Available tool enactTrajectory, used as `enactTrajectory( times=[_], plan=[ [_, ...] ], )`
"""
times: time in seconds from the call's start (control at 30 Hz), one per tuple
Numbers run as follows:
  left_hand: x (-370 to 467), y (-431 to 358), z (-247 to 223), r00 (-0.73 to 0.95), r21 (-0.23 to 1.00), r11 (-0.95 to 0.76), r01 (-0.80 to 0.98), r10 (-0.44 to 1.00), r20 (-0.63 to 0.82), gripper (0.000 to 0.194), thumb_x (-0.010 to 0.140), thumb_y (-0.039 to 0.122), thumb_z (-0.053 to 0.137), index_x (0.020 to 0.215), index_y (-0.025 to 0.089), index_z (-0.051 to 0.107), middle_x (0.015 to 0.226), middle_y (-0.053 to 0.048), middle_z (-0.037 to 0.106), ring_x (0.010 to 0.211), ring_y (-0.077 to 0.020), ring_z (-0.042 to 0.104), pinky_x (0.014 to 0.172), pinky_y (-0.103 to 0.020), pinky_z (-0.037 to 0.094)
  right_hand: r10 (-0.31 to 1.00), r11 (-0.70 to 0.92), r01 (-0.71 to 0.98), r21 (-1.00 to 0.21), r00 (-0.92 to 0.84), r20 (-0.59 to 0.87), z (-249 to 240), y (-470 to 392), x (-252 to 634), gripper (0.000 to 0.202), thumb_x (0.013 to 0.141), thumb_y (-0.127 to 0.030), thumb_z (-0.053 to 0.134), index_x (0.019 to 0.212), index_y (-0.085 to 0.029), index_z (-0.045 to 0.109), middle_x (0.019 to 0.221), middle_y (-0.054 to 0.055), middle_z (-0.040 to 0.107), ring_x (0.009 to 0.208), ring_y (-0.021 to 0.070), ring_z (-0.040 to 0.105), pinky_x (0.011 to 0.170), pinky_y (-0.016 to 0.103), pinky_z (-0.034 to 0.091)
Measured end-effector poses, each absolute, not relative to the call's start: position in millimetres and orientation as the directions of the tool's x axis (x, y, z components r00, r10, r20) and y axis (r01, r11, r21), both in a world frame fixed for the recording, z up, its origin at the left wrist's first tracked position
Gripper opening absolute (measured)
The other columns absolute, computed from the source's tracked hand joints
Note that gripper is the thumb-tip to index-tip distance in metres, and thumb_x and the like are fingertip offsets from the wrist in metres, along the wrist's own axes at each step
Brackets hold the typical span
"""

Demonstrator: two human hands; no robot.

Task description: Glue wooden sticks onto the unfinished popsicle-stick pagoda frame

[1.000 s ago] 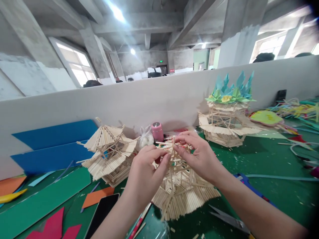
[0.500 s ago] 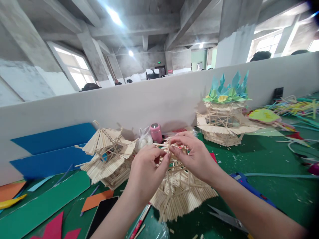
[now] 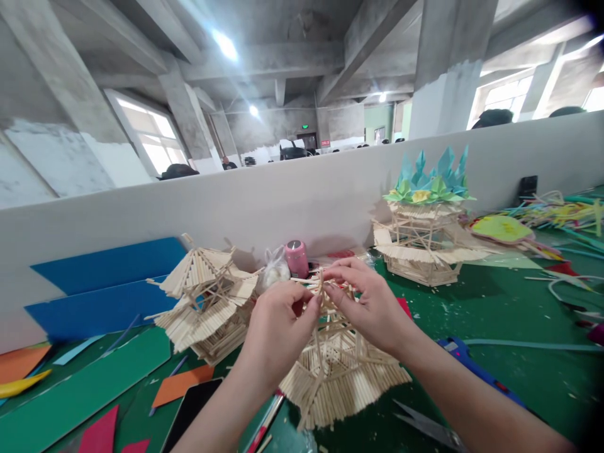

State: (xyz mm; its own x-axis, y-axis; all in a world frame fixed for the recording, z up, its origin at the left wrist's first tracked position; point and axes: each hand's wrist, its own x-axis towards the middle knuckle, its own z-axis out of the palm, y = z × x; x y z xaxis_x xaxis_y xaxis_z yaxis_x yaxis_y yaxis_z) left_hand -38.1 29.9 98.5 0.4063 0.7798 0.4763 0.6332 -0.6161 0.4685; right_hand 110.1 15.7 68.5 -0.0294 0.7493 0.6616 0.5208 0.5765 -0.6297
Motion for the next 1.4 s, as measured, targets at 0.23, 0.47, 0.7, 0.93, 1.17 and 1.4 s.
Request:
enactTrajectory(
  times=[0.23,0.47,0.7,0.93,1.17,1.4],
  plan=[
    [-36.5,31.3,104.8,0.391,0.548,-0.553,0.628,0.833,0.392,0.027,0.073,0.024,0.051,0.048,0.016,0.05,0.045,0.003,0.045,0.045,-0.0106,0.039,0.042,-0.022,0.028,0.752,0.574,0.519,-0.633,-0.03,0.658,67.7,16.5,112.7,0.017,0.08,-0.017,0.051,0.093,-0.02,0.062,0.093,0.004,0.056,0.091,0.0158,0.053,0.08,0.032,0.043],
    [-34.5,31.3,110.0,0.384,0.589,-0.484,0.647,0.874,0.297,0.027,0.073,0.026,0.05,0.048,0.016,0.05,0.044,0.006,0.038,0.042,-0.0084,0.032,0.039,-0.021,0.023,0.749,0.581,0.51,-0.635,-0.028,0.663,67.6,16.4,114.0,0.017,0.08,-0.019,0.052,0.093,-0.019,0.063,0.092,0.005,0.057,0.089,0.0151,0.054,0.078,0.031,0.045],
    [-33.4,30.6,114.3,0.363,0.639,-0.411,0.65,0.907,0.214,0.026,0.072,0.031,0.051,0.051,0.015,0.052,0.046,0.005,0.04,0.044,-0.0086,0.032,0.041,-0.021,0.023,0.738,0.589,0.504,-0.631,-0.018,0.674,66.0,18.2,116.5,0.02,0.081,-0.021,0.052,0.099,-0.02,0.062,0.093,0.005,0.057,0.089,0.0144,0.054,0.078,0.03,0.044],
    [-34.3,30.3,114.7,0.343,0.655,-0.37,0.659,0.923,0.177,0.026,0.072,0.032,0.052,0.053,0.015,0.053,0.047,0.005,0.041,0.046,-0.0087,0.035,0.043,-0.021,0.025,0.734,0.567,0.496,-0.658,0.058,0.676,64.0,2.6,130.1,0.021,0.082,-0.02,0.051,0.103,-0.021,0.057,0.098,0.003,0.057,0.087,0.0132,0.053,0.074,0.028,0.043],
    [-36.8,32.2,113.4,0.346,0.642,-0.385,0.663,0.918,0.193,0.026,0.072,0.033,0.054,0.054,0.015,0.056,0.048,0.005,0.043,0.047,-0.0089,0.036,0.044,-0.021,0.026,0.811,0.368,0.525,-0.768,0.224,0.541,30.2,-30.0,153.2,0.019,0.084,-0.028,0.049,0.102,-0.027,0.054,0.096,-0.001,0.059,0.08,0.0114,0.053,0.068,0.022,0.043],
    [-39.3,34.3,112.6,0.353,0.636,-0.395,0.663,0.914,0.199,0.028,0.074,0.035,0.053,0.054,0.015,0.056,0.047,0.006,0.039,0.045,-0.0082,0.032,0.042,-0.02,0.024,0.878,0.039,0.593,-0.804,0.364,0.311,-51.3,-81.4,191.6,0.024,0.082,-0.04,0.046,0.099,-0.025,0.054,0.095,0.002,0.062,0.083,0.015,0.059,0.07,0.022,0.049]
  ],
)
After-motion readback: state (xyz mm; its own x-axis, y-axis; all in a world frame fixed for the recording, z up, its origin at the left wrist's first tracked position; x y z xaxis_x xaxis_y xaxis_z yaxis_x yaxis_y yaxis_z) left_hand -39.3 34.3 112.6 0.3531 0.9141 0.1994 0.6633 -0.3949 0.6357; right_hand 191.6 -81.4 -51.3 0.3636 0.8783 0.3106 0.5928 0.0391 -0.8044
